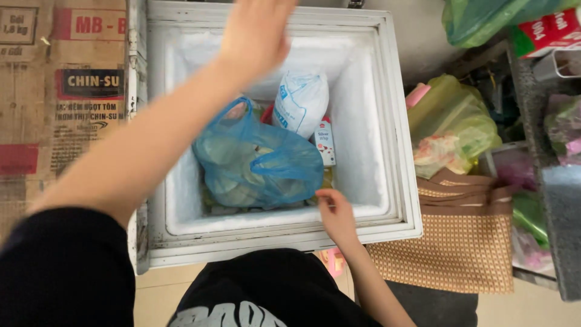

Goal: Organizes food containers and bags inside chest freezers and handles a meat rotisserie spit.

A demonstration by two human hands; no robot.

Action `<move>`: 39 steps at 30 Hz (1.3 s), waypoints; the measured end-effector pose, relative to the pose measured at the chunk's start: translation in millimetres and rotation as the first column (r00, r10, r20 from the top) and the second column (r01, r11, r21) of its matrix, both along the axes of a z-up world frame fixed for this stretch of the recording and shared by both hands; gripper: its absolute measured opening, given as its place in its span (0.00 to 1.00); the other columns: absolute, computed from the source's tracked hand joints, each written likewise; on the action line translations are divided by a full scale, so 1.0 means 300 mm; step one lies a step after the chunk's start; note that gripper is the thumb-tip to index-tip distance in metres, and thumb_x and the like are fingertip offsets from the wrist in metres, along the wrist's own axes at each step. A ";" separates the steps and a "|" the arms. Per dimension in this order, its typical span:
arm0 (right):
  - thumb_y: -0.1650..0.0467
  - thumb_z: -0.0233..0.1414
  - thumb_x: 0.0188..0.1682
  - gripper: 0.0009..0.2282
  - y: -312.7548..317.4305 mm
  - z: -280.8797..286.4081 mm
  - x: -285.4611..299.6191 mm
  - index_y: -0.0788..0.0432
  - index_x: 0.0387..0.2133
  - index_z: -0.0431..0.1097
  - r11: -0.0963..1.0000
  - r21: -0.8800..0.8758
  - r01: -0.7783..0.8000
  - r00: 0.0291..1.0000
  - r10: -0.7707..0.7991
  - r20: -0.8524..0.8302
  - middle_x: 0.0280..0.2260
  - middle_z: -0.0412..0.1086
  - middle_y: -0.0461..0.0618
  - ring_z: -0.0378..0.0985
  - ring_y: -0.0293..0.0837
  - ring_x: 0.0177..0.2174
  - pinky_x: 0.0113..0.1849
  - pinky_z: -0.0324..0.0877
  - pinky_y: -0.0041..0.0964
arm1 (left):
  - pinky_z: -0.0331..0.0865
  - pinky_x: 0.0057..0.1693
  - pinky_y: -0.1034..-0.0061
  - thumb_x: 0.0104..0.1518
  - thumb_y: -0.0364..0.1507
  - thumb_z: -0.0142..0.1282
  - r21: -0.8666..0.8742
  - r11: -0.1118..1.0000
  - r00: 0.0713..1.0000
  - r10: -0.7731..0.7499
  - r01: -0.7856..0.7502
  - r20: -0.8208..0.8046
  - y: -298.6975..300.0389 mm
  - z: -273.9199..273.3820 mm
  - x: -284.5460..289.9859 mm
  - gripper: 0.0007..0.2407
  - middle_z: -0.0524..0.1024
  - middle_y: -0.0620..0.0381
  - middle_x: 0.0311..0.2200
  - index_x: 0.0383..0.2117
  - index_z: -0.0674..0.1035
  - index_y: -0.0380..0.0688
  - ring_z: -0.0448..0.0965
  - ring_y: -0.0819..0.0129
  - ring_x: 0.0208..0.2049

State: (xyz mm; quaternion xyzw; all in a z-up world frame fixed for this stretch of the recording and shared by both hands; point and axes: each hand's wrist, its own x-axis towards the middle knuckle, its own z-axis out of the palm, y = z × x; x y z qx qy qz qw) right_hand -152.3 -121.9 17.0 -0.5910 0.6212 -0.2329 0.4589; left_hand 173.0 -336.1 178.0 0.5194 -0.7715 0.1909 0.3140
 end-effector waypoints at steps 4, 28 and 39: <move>0.74 0.53 0.46 0.13 -0.084 -0.127 0.063 0.56 0.44 0.78 0.982 0.054 -0.182 0.980 0.186 -0.076 0.33 0.75 0.47 0.72 0.38 0.26 0.32 0.71 0.33 | 0.46 0.73 0.46 0.49 0.28 0.62 0.585 0.809 0.997 0.079 -0.058 -0.011 0.087 -0.571 0.097 0.41 0.45 0.37 0.74 0.73 0.53 0.39 0.50 0.42 0.74; 0.70 0.65 0.58 0.31 -1.055 0.878 0.479 0.61 0.69 0.53 0.172 -0.958 -0.230 0.971 -0.019 -0.237 0.68 0.49 0.65 0.47 0.73 0.65 0.61 0.32 0.78 | 0.50 0.71 0.38 0.52 0.41 0.59 0.799 0.578 0.674 0.658 -0.167 -0.335 0.138 -0.806 0.157 0.42 0.49 0.42 0.74 0.76 0.52 0.49 0.54 0.44 0.73; 0.68 0.66 0.58 0.26 -1.249 0.886 0.567 0.60 0.67 0.64 0.175 -0.877 -0.447 0.871 -0.137 -0.471 0.65 0.51 0.67 0.42 0.91 0.59 0.55 0.27 0.89 | 0.63 0.68 0.63 0.50 0.37 0.55 0.918 0.394 0.829 0.503 0.034 -0.246 0.241 -0.968 0.173 0.33 0.72 0.54 0.64 0.69 0.66 0.52 0.67 0.47 0.64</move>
